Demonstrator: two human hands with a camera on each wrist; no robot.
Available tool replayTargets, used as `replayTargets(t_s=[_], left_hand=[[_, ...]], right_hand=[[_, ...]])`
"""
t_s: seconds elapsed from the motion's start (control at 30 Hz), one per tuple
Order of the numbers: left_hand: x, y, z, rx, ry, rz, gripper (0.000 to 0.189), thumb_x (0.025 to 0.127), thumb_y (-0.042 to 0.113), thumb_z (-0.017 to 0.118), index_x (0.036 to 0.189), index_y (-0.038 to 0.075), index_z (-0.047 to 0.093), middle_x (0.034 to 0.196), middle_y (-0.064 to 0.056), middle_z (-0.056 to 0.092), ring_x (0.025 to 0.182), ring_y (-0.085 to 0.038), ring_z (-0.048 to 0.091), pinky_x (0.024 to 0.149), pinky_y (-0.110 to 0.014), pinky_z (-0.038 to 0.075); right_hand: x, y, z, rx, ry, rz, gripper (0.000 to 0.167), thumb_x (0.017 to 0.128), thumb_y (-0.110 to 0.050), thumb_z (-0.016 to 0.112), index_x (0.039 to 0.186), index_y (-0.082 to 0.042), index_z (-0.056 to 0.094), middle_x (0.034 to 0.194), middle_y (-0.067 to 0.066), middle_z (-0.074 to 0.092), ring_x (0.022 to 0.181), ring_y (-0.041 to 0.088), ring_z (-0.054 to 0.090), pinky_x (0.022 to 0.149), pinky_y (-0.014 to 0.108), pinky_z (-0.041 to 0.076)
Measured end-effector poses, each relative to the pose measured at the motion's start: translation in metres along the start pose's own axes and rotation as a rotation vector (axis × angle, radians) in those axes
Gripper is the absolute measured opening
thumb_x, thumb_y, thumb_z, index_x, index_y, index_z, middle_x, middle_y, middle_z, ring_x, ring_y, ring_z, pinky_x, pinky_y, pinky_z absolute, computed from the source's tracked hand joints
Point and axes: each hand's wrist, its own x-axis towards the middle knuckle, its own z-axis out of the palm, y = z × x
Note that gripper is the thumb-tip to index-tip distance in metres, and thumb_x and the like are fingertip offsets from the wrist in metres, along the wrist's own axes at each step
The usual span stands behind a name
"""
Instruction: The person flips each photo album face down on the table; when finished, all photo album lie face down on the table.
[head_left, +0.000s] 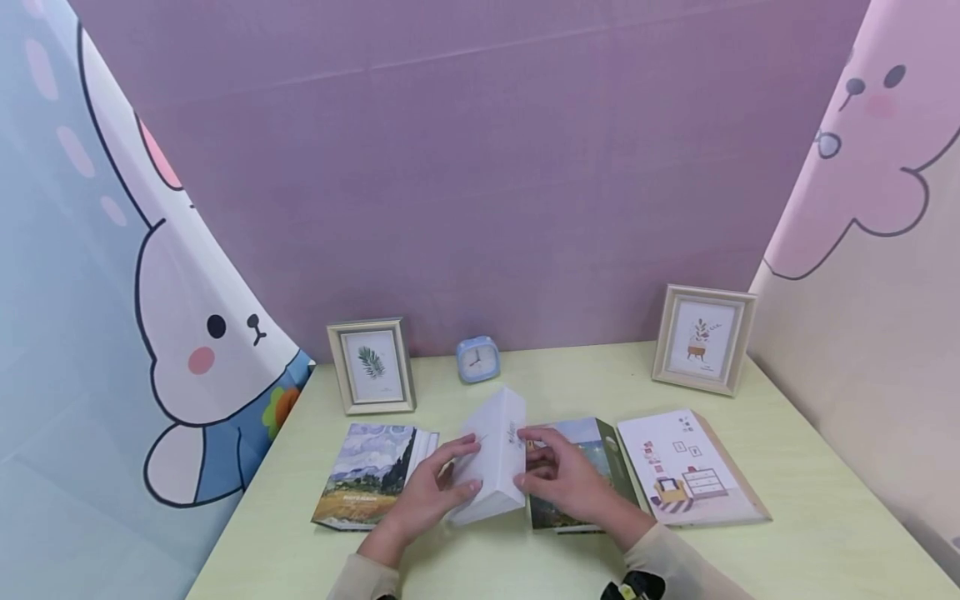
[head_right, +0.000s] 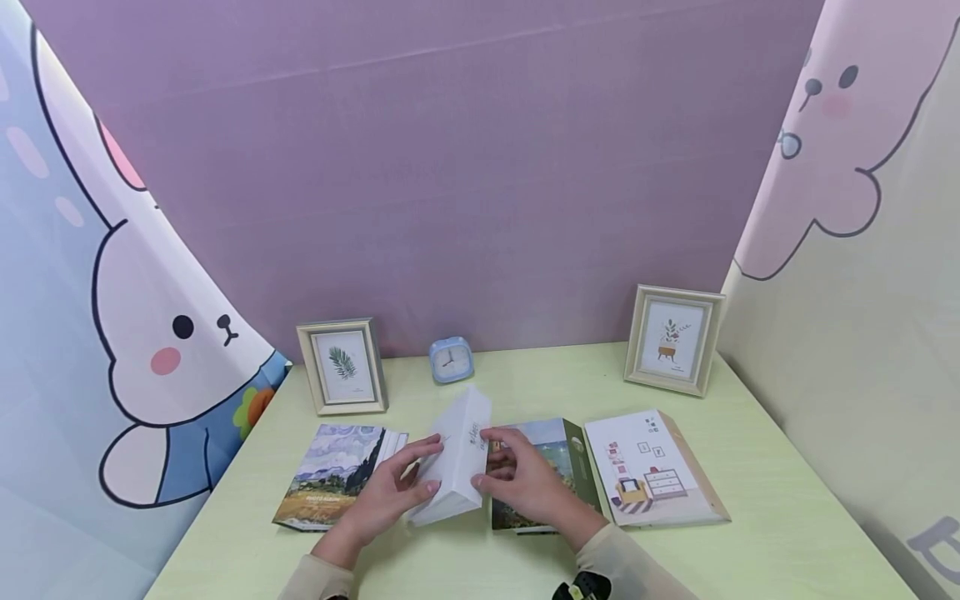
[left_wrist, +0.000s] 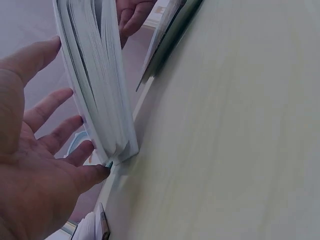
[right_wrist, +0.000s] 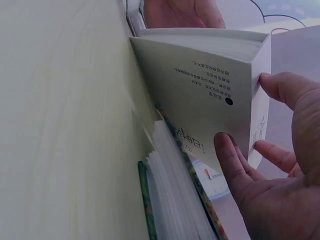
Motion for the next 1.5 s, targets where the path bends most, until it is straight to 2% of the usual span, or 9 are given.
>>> replayTargets(t_s=[0.17, 0.33, 0.47, 0.63, 0.83, 1.23, 1.5], left_hand=[[0.001, 0.000, 0.000, 0.030, 0.002, -0.024, 0.056, 0.093, 0.009, 0.079, 0.145, 0.005, 0.058, 0.166, -0.012, 0.038, 0.157, -0.033, 0.024, 0.127, -0.054, 0.015], [0.001, 0.000, 0.000, 0.080, 0.019, -0.061, 0.057, 0.092, 0.014, 0.082, 0.144, 0.010, 0.060, 0.166, -0.011, 0.037, 0.156, -0.032, 0.026, 0.127, -0.046, 0.017], [0.001, 0.000, -0.001, 0.127, 0.034, -0.073, 0.058, 0.090, 0.018, 0.084, 0.143, 0.012, 0.062, 0.165, -0.009, 0.039, 0.156, -0.030, 0.028, 0.126, -0.043, 0.018], [0.001, -0.001, -0.002, 0.173, 0.044, -0.062, 0.058, 0.089, 0.021, 0.085, 0.142, 0.013, 0.063, 0.164, -0.009, 0.041, 0.155, -0.032, 0.029, 0.126, -0.048, 0.020], [0.001, -0.003, -0.002, 0.212, 0.052, -0.047, 0.058, 0.089, 0.023, 0.086, 0.142, 0.013, 0.064, 0.164, -0.011, 0.042, 0.154, -0.035, 0.030, 0.125, -0.057, 0.020], [0.000, 0.000, -0.002, 0.266, 0.055, -0.015, 0.058, 0.087, 0.023, 0.087, 0.139, 0.008, 0.065, 0.161, -0.016, 0.044, 0.152, -0.041, 0.032, 0.124, -0.061, 0.021], [0.000, -0.001, -0.002, 0.298, 0.049, -0.021, 0.059, 0.086, 0.028, 0.088, 0.137, 0.009, 0.065, 0.159, -0.016, 0.046, 0.150, -0.041, 0.035, 0.123, -0.062, 0.023]], right_hand=[[0.001, 0.000, 0.002, -0.006, 0.023, -0.007, 0.065, 0.094, -0.015, 0.081, 0.150, -0.006, 0.051, 0.154, 0.014, 0.041, 0.123, 0.038, 0.062, 0.097, 0.035, 0.059], [0.001, 0.003, 0.002, -0.030, 0.010, -0.022, 0.065, 0.095, -0.016, 0.080, 0.152, -0.005, 0.051, 0.158, 0.016, 0.038, 0.126, 0.039, 0.061, 0.103, 0.046, 0.056], [0.001, 0.004, 0.002, -0.048, 0.004, -0.026, 0.067, 0.095, -0.018, 0.080, 0.153, -0.005, 0.050, 0.158, 0.018, 0.039, 0.128, 0.039, 0.060, 0.105, 0.049, 0.054], [0.001, 0.005, 0.004, -0.063, 0.008, -0.037, 0.069, 0.095, -0.018, 0.081, 0.154, -0.001, 0.049, 0.158, 0.020, 0.040, 0.127, 0.041, 0.060, 0.106, 0.051, 0.053], [0.002, 0.009, 0.005, -0.124, 0.007, -0.048, 0.071, 0.095, -0.025, 0.081, 0.154, -0.003, 0.049, 0.159, 0.016, 0.042, 0.124, 0.037, 0.062, 0.104, 0.046, 0.055], [0.001, 0.013, 0.007, -0.216, -0.034, -0.021, 0.072, 0.098, -0.035, 0.076, 0.157, -0.007, 0.046, 0.164, 0.012, 0.040, 0.127, 0.036, 0.061, 0.103, 0.046, 0.055], [0.001, 0.011, 0.008, -0.253, -0.030, -0.003, 0.069, 0.098, -0.030, 0.076, 0.157, -0.008, 0.047, 0.164, 0.010, 0.040, 0.122, 0.030, 0.064, 0.099, 0.042, 0.058]])
